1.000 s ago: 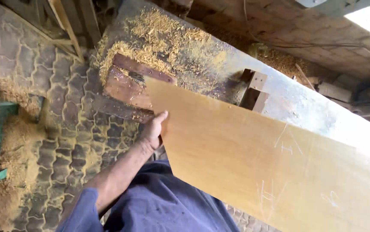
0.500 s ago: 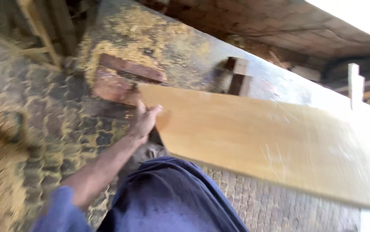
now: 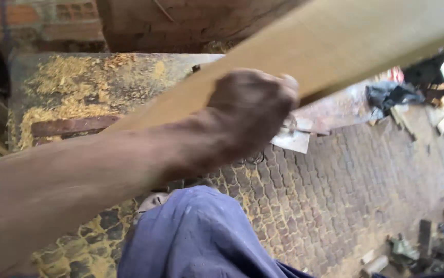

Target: Applying glue to the edges of triangular and rectangular wooden boards and joining them.

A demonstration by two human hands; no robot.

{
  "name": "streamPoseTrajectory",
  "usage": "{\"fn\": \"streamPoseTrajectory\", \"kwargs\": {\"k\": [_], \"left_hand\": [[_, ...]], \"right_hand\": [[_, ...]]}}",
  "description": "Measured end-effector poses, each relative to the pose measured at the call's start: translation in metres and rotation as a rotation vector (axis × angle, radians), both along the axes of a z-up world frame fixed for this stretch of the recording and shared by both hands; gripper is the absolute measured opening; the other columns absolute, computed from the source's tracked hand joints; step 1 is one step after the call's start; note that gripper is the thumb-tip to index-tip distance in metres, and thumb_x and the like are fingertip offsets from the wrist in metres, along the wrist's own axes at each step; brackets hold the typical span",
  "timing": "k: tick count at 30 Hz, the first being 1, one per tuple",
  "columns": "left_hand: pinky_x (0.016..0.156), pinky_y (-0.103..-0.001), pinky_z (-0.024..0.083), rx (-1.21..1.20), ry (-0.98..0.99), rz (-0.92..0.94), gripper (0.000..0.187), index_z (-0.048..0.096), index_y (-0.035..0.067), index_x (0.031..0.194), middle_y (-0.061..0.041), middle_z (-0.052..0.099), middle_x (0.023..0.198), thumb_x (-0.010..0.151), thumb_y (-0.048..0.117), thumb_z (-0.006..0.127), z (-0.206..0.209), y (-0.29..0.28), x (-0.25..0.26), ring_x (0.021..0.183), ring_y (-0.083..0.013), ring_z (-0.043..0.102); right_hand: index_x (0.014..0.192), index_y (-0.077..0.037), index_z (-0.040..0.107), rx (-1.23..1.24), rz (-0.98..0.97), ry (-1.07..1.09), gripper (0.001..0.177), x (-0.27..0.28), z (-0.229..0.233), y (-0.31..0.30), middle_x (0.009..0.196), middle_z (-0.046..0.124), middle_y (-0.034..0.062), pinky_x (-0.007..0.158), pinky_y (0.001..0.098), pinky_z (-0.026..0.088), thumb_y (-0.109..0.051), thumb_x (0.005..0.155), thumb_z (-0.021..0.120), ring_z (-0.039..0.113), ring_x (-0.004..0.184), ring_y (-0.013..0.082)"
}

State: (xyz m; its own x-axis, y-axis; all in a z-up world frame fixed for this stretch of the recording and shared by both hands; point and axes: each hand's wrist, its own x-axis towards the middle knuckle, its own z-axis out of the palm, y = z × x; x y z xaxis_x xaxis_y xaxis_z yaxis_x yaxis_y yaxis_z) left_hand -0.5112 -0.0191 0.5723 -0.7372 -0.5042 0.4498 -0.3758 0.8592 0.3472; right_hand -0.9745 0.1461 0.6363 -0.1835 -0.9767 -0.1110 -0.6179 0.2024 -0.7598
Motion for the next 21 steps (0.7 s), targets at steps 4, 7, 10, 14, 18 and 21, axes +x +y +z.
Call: {"fn": "streamPoseTrajectory", "kwargs": {"k": [4,7,10,14,18,21], "left_hand": [[0.036,-0.034,0.047,-0.193,-0.096,0.099,0.018,0.066,0.005,0.083,-0.009,0.060,0.054,0.097,0.016,0.062,0.002,-0.034,0.007,0.041,-0.0162,0.059],[0.033,-0.032,0.042,-0.208,-0.142,0.114,0.030,0.067,0.003,0.084,-0.005,0.055,0.048,0.100,0.028,0.066,0.008,-0.066,0.001,0.035,-0.0133,0.051],[0.032,-0.031,0.040,-0.087,-0.232,0.069,0.033,0.067,0.002,0.086,-0.004,0.052,0.045,0.101,0.031,0.065,-0.007,-0.079,-0.007,0.032,-0.0128,0.046],[0.028,-0.030,0.040,0.053,-0.436,0.035,0.031,0.066,0.003,0.083,-0.002,0.052,0.043,0.098,0.030,0.062,-0.020,-0.100,-0.052,0.028,-0.0129,0.044],[0.030,-0.029,0.042,0.198,-0.465,-0.036,0.024,0.064,0.005,0.080,-0.002,0.053,0.043,0.095,0.024,0.062,-0.036,-0.112,-0.087,0.031,-0.0106,0.047],[0.032,-0.030,0.043,0.242,-0.533,-0.062,0.022,0.063,0.007,0.082,-0.002,0.054,0.044,0.095,0.024,0.061,-0.045,-0.121,-0.107,0.033,-0.0107,0.049]], "right_hand": [[0.140,0.005,0.045,0.117,-0.018,0.013,0.073,0.047,-0.113,-0.046,0.137,0.049,0.0290,0.094,0.0542,0.049,-0.042,0.095,0.078,0.053,0.125,0.0406],[0.139,0.006,0.045,0.166,0.035,0.044,0.075,0.088,-0.188,-0.118,0.137,0.048,0.0300,0.093,0.0550,0.048,-0.042,0.093,0.080,0.052,0.125,0.0414],[0.139,0.006,0.045,0.259,0.108,0.045,0.077,0.145,-0.320,-0.159,0.138,0.047,0.0310,0.092,0.0557,0.048,-0.043,0.092,0.082,0.052,0.126,0.0422],[0.131,0.001,0.049,0.452,0.086,-0.019,0.090,0.209,-0.418,-0.186,0.121,0.064,0.0235,0.097,0.0445,0.053,-0.052,0.070,0.090,0.066,0.110,0.0353],[0.129,-0.005,0.058,0.584,-0.053,0.072,0.066,0.218,-0.428,-0.180,0.109,0.073,0.0204,0.092,0.0468,0.056,-0.043,0.078,0.078,0.070,0.102,0.0365],[0.121,-0.007,0.064,0.458,-0.162,-0.079,0.050,0.211,-0.430,-0.170,0.104,0.073,0.0172,0.090,0.0482,0.055,-0.036,0.080,0.071,0.072,0.097,0.0350]]}}
